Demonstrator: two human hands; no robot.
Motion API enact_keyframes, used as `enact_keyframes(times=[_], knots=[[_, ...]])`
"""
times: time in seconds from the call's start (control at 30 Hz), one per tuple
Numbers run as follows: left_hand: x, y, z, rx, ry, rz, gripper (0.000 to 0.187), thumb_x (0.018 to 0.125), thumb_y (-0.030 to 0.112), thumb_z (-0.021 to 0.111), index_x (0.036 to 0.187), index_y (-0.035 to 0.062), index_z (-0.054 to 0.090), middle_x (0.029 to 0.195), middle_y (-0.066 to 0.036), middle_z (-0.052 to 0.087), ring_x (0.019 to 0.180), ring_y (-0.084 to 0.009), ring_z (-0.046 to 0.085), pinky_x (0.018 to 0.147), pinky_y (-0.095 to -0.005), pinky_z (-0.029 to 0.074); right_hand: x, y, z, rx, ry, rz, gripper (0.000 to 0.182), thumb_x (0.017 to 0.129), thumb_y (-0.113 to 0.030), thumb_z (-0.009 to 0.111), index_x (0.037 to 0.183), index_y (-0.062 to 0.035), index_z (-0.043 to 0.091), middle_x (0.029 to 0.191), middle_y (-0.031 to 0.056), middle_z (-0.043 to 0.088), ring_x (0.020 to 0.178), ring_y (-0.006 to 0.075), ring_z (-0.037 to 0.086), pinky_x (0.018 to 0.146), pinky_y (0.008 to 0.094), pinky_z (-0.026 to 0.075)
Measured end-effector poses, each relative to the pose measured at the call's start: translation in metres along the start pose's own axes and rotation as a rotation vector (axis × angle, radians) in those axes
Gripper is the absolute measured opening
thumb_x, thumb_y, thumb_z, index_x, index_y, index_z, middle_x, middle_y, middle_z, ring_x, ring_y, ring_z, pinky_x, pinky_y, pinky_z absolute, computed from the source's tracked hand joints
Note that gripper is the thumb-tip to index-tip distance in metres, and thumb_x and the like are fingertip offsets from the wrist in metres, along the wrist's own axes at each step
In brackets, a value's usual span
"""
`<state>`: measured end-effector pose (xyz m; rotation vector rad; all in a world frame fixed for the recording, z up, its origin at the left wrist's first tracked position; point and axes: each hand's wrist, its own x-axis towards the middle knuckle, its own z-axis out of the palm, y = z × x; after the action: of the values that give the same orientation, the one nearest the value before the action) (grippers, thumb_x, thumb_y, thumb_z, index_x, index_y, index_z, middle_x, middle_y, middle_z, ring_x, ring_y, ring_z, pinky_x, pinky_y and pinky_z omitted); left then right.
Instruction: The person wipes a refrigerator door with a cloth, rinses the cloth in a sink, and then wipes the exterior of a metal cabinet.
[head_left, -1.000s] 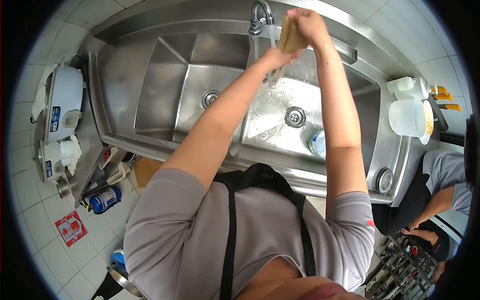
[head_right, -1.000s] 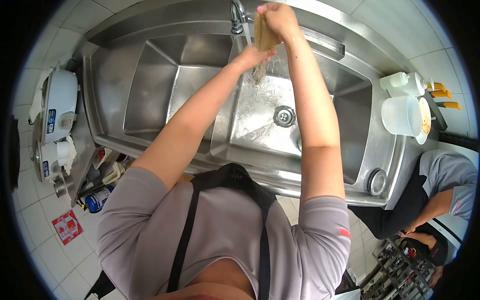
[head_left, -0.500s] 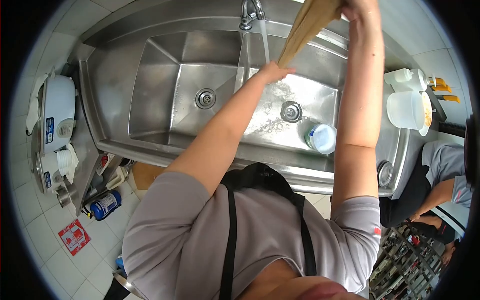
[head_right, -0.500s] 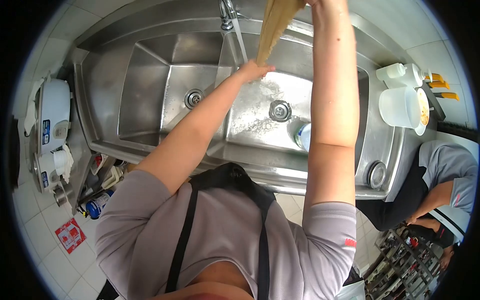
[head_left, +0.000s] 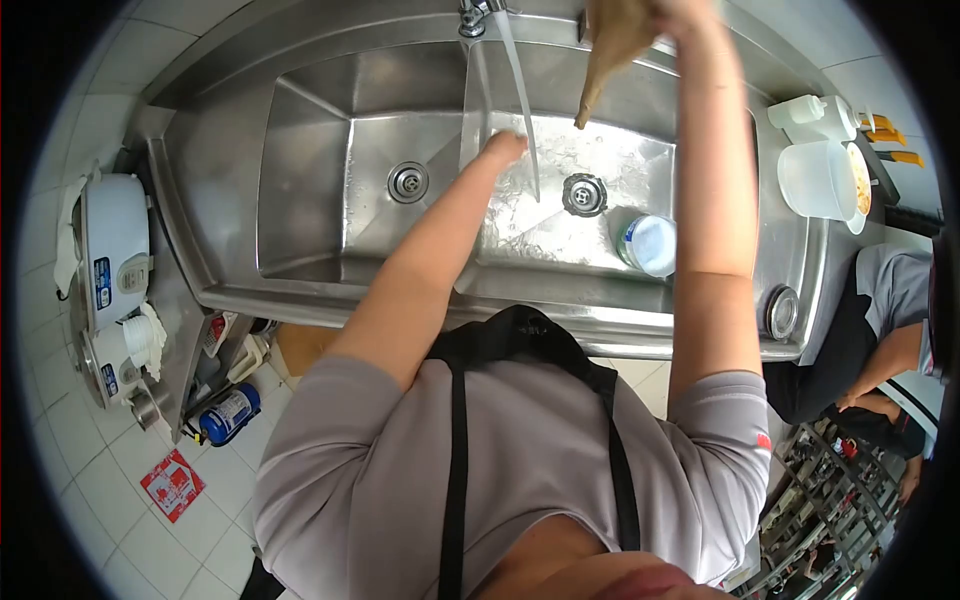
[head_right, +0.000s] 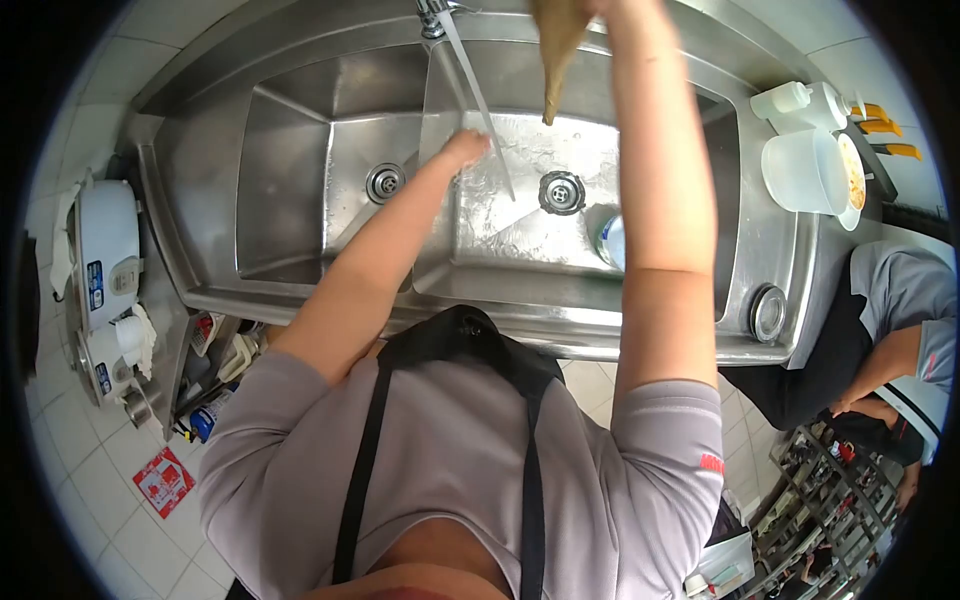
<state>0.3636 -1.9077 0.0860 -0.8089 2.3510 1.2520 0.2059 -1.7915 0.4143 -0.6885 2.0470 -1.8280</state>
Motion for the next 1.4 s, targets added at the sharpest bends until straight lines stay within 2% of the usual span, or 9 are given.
enact_keyframes(times=[0.1,0.27,0.37,0.5,0.67,0.77,0.93,1.37,1.4], knots=[[-0.038,0.062,-0.051,-0.617,0.099,0.013,0.045,0.082,0.042,0.041,0.097,0.0017,0.056,0.086,-0.013,0.06,0.084,-0.0275,0.056,0.076,-0.0386,0.044,-0.005,0.08,0.051,-0.033,-0.118,0.28,0.018,0.081,-0.018,0.054,0.078,-0.0022,0.059,0.067,0.0026,0.058,0.057,0.0093,0.05,0.049,0.0265,0.042],[-0.07,0.083,-0.09,-1.652,-0.289,0.083,0.048,0.084,0.047,0.031,0.11,0.0084,0.045,0.093,-0.015,0.056,0.103,-0.0313,0.047,0.084,-0.0498,0.04,-0.012,0.174,0.114,-0.271,-0.372,0.266,0.013,0.077,-0.004,0.048,0.082,0.0006,0.06,0.07,0.0101,0.06,0.058,0.0169,0.058,0.047,0.0296,0.048],[-0.062,0.067,-0.091,-1.507,-0.24,-0.01,0.047,0.085,0.044,0.03,0.111,0.0082,0.045,0.101,-0.014,0.054,0.098,-0.0308,0.051,0.079,-0.0528,0.043,-0.017,0.151,0.118,-0.045,-0.414,0.384,0.017,0.076,-0.012,0.052,0.079,0.0021,0.061,0.067,0.0105,0.061,0.059,0.0218,0.06,0.055,0.0327,0.048],[-0.028,0.051,-0.085,-1.028,-0.15,-0.248,0.031,0.084,0.02,0.043,0.111,0.0062,0.044,0.102,-0.012,0.054,0.089,-0.0267,0.057,0.067,-0.0434,0.051,-0.011,0.111,0.11,-0.339,-0.443,0.278,0.024,0.071,0.008,0.041,0.09,0.0084,0.056,0.079,0.0172,0.059,0.065,0.0228,0.061,0.055,0.0274,0.053],[-0.053,0.094,-0.123,-0.094,-0.024,0.154,0.038,0.077,0.01,0.048,0.115,0.0117,0.044,0.096,-0.008,0.055,0.082,-0.0169,0.056,0.056,-0.0301,0.053,-0.005,0.095,0.098,-0.067,-0.547,0.385,0.029,0.068,0.007,0.042,0.093,0.0058,0.057,0.082,0.0148,0.06,0.073,0.0214,0.061,0.059,0.029,0.051],[-0.037,0.104,-0.149,0.131,0.012,0.2,0.037,0.076,0.01,0.051,0.112,0.0103,0.047,0.089,-0.006,0.056,0.07,-0.0144,0.056,0.049,-0.0242,0.05,-0.006,0.101,0.092,-0.389,-0.624,-0.102,0.032,0.068,0.002,0.048,0.099,0.0009,0.056,0.084,0.0137,0.06,0.078,0.0193,0.06,0.066,0.0302,0.048],[-0.094,0.136,-0.185,0.111,0.086,0.311,0.013,0.072,0.013,0.062,0.081,0.0036,0.062,0.065,-0.002,0.058,0.055,-0.0082,0.052,0.051,-0.0225,0.044,-0.014,0.104,0.072,-0.633,-0.494,-0.164,0.02,0.065,-0.009,0.059,0.084,-0.0078,0.063,0.073,0.0117,0.062,0.071,0.0195,0.059,0.069,0.0295,0.045],[-0.123,0.146,-0.198,0.1,0.185,0.495,0.031,0.072,0.026,0.066,0.088,0.0017,0.055,0.074,-0.003,0.056,0.072,-0.0092,0.055,0.064,-0.0234,0.044,-0.022,0.099,0.073,-0.278,-0.457,-0.151,0.017,0.077,-0.018,0.057,0.088,-0.0065,0.063,0.075,0.0102,0.062,0.069,0.0186,0.057,0.066,0.0297,0.043],[-0.114,0.137,-0.185,-0.327,0.087,0.476,0.04,0.072,0.028,0.065,0.098,0.0019,0.048,0.085,-0.004,0.054,0.083,-0.0111,0.052,0.071,-0.0252,0.042,-0.018,0.105,0.079,-0.296,-0.453,-0.157,0.017,0.076,-0.017,0.057,0.088,-0.0062,0.063,0.075,0.0101,0.062,0.07,0.0183,0.057,0.066,0.0299,0.043]])
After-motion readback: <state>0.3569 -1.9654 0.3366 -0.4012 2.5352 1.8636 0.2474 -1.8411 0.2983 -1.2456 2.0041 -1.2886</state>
